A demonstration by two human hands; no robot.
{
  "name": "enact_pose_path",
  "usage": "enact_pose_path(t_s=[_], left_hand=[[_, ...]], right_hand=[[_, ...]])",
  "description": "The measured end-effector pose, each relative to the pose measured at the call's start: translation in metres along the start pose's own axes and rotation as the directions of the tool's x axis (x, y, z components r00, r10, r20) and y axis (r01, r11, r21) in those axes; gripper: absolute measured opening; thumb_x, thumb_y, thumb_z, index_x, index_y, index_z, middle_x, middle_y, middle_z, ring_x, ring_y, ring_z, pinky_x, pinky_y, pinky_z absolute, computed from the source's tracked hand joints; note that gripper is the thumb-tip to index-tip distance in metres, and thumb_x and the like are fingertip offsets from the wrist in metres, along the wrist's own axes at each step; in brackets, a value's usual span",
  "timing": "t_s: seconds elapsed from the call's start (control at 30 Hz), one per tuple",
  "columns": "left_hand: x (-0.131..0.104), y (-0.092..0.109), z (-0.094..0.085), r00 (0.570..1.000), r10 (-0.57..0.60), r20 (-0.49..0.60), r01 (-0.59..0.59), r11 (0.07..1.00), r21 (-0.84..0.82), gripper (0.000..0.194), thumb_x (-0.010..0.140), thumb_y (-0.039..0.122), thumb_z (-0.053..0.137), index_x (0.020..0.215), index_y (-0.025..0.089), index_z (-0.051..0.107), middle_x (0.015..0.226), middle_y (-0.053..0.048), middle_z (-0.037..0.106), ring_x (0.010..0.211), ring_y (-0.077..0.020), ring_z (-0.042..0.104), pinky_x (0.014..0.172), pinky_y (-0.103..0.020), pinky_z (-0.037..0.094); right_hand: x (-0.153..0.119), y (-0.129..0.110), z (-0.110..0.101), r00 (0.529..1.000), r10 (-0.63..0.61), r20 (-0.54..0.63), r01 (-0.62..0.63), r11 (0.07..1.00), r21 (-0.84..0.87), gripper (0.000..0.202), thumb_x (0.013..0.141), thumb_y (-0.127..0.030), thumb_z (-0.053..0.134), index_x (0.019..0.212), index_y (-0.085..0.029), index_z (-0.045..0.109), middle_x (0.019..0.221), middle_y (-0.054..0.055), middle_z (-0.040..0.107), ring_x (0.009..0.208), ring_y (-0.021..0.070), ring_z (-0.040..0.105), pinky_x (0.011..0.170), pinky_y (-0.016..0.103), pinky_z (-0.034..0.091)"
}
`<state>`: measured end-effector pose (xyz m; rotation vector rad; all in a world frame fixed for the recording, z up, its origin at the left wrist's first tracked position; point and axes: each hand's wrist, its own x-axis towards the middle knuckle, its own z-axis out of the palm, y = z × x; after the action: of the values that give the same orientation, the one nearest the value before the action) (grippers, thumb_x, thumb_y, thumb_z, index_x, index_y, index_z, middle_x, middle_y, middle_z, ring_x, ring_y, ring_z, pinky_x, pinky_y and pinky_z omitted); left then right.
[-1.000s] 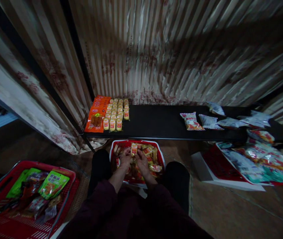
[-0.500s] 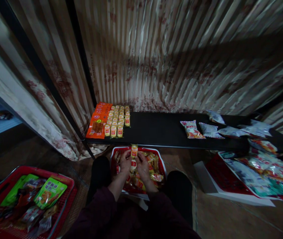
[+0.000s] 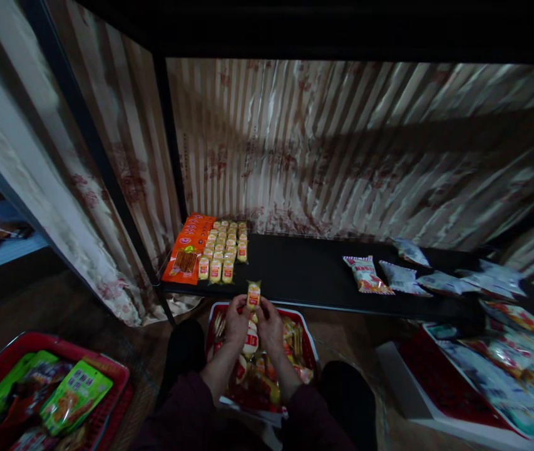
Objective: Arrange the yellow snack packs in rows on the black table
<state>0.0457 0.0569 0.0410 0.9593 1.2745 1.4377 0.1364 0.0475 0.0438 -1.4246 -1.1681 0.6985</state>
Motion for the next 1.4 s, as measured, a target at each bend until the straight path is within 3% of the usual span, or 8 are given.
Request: enact_pose_path(t_s=[0.3,0.47,1.13,1.4], left_hand=[[0.018,0.019,0.008,0.997,0.033,-0.066,-0.032,0.999,0.021,0.025,0.069,0.007,0.055,0.088,0.019,0.065,0.094,-0.007,0.068,0.090,-0.0167,0.061,0.090,-0.032,0.044],[0.025,0.030,0.012,0.998,0.043,-0.045,-0.042,0.999,0.012,0.027,0.070,0.006,0.052,0.091,0.018,0.065,0.098,-0.007,0.068,0.091,-0.0163,0.061,0.090,-0.032,0.044],[0.065,0.026,0.020,0.992,0.028,-0.126,-0.016,0.995,0.095,0.038,0.065,-0.001,0.049,0.092,0.019,0.068,0.102,-0.008,0.068,0.099,-0.0201,0.060,0.097,-0.035,0.041],[0.072,0.026,0.028,0.994,0.039,-0.105,-0.026,0.992,0.125,0.037,0.065,0.002,0.052,0.092,0.021,0.068,0.116,-0.007,0.064,0.120,-0.0227,0.051,0.109,-0.038,0.030]], right_hand=[[0.031,0.007,0.010,0.999,-0.042,0.021,0.043,0.998,-0.041,0.038,0.077,-0.039,0.053,0.106,-0.016,0.063,0.108,0.013,0.066,0.099,0.0251,0.061,0.093,0.041,0.044],[0.050,0.011,0.017,0.996,-0.086,0.019,0.087,0.995,-0.054,0.037,0.077,-0.039,0.052,0.104,-0.017,0.064,0.105,0.012,0.067,0.097,0.0242,0.061,0.091,0.040,0.045],[0.090,0.007,0.045,0.999,-0.034,0.017,0.036,0.987,-0.154,0.032,0.074,-0.037,0.048,0.096,-0.020,0.062,0.095,0.009,0.070,0.087,0.0237,0.065,0.082,0.038,0.049],[0.107,0.011,0.049,0.999,-0.005,0.035,0.009,0.992,-0.127,0.031,0.074,-0.038,0.048,0.097,-0.021,0.059,0.097,0.008,0.069,0.089,0.0222,0.065,0.083,0.038,0.049]])
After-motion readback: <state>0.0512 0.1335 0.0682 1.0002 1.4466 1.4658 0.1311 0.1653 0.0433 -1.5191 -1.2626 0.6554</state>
